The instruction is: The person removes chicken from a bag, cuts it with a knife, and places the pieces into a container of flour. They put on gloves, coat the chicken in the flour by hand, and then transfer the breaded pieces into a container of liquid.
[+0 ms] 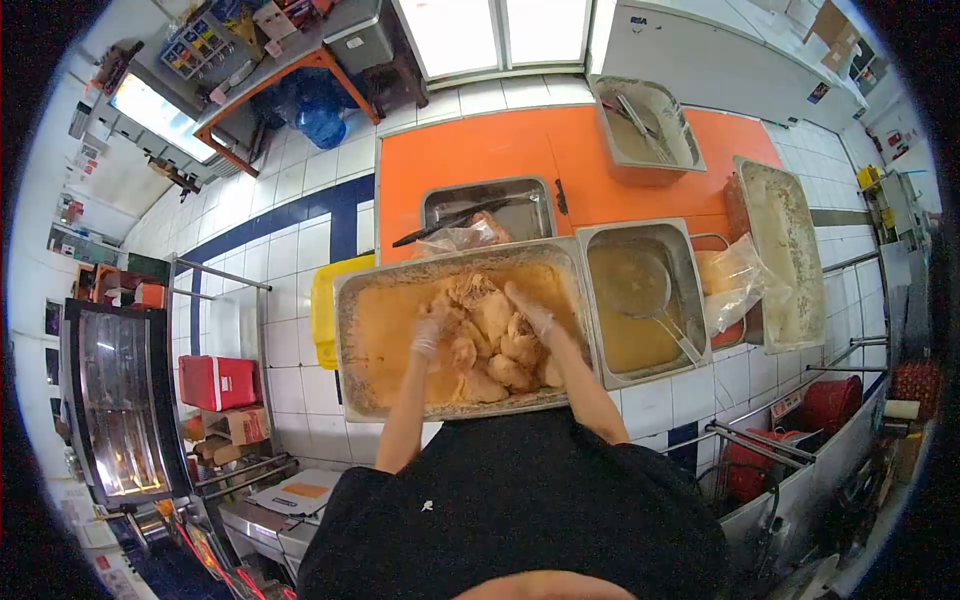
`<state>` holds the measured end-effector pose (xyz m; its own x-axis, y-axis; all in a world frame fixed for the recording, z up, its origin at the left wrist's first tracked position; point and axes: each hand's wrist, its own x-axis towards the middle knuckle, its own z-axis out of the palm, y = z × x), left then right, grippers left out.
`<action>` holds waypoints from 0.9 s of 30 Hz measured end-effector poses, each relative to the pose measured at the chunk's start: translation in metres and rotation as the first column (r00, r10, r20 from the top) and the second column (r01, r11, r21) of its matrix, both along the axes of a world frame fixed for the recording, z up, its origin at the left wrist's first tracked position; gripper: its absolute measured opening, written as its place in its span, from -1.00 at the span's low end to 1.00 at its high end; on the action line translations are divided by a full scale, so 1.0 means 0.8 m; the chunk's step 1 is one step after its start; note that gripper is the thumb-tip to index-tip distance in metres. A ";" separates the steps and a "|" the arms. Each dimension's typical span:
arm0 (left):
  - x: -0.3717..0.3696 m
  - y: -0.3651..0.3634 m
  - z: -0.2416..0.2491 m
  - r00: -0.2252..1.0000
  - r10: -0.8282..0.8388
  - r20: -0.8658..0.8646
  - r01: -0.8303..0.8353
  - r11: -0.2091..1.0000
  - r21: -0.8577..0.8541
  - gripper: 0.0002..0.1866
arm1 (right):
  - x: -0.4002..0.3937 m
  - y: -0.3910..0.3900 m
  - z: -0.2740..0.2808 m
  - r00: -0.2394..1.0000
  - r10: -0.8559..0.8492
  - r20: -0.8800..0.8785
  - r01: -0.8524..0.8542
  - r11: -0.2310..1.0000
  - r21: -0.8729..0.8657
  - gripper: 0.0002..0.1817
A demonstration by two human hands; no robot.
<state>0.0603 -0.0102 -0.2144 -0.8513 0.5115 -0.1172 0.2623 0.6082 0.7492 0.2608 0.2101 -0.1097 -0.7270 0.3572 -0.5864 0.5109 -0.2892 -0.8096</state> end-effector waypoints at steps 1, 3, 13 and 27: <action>0.023 0.026 0.050 0.968 0.063 0.242 -0.025 0.987 -0.159 -0.46 | -0.004 -0.011 0.047 0.997 0.051 -0.057 -0.053 0.998 -0.038 0.01; 0.068 0.048 0.130 0.872 0.164 0.462 -0.014 0.950 -0.311 -0.37 | -0.021 -0.017 0.066 0.992 0.121 0.038 -0.118 0.989 -0.094 -0.01; 0.054 -0.022 0.223 0.669 0.073 0.739 -0.149 0.988 0.038 -0.29 | 0.010 0.004 -0.004 0.940 0.341 0.022 -0.341 0.940 -0.028 -0.20; 0.020 -0.034 0.139 0.655 0.022 0.755 -0.186 0.973 0.133 -0.16 | 0.008 -0.009 0.027 0.965 0.125 -0.232 -0.204 0.913 -0.354 -0.08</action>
<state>0.0765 -0.0376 -0.1034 -0.5667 0.5061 -0.6502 -0.4901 0.4272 0.7598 0.2668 0.2027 -0.0881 -0.8723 0.0072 -0.4890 0.4160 -0.5148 -0.7496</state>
